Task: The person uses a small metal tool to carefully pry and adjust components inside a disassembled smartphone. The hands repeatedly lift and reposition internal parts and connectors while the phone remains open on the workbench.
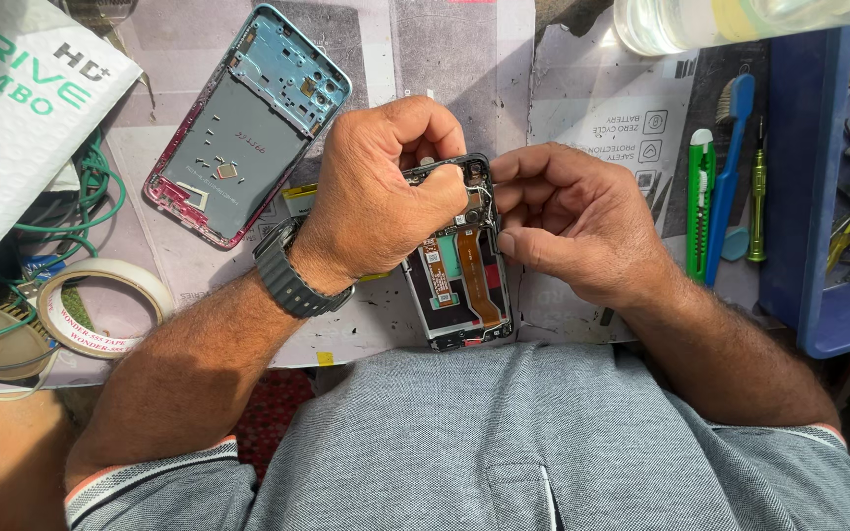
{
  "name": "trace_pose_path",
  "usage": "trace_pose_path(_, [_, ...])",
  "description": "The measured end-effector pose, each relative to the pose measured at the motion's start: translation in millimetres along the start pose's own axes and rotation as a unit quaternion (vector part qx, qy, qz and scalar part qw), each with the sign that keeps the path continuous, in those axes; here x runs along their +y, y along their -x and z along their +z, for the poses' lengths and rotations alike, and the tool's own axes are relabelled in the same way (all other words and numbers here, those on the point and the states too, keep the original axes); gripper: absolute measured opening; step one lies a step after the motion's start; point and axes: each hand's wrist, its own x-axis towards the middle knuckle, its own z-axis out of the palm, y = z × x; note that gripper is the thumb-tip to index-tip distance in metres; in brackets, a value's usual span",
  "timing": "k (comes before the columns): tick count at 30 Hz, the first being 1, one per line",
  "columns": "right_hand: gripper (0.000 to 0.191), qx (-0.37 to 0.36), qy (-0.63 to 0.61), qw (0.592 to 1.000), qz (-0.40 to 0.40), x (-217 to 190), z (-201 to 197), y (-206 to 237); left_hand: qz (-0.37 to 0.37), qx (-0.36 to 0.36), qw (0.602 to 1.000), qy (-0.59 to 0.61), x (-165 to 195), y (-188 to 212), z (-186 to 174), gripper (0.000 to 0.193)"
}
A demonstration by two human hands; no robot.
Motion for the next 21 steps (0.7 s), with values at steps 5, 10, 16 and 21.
trace_pose_path(5, [0.045,-0.001,-0.022,1.000,0.003,-0.5,0.1,0.6,0.002,0.000,1.000,-0.001,-0.5,0.1,0.0,0.004])
trace_pose_path(10, [0.045,0.001,-0.002,1.000,0.000,-1.0,0.7,1.7,-0.006,-0.004,1.000,-0.001,-0.2,0.8,-0.9,0.004])
trace_pose_path(16, [0.045,-0.001,-0.010,1.000,-0.004,-1.4,0.9,1.1,-0.010,0.002,1.000,0.009,-0.7,-0.4,0.7,0.004])
trace_pose_path(21, [0.046,0.006,0.006,1.000,0.000,-0.6,0.7,1.1,0.004,0.005,1.000,-0.001,-1.3,0.2,0.2,0.003])
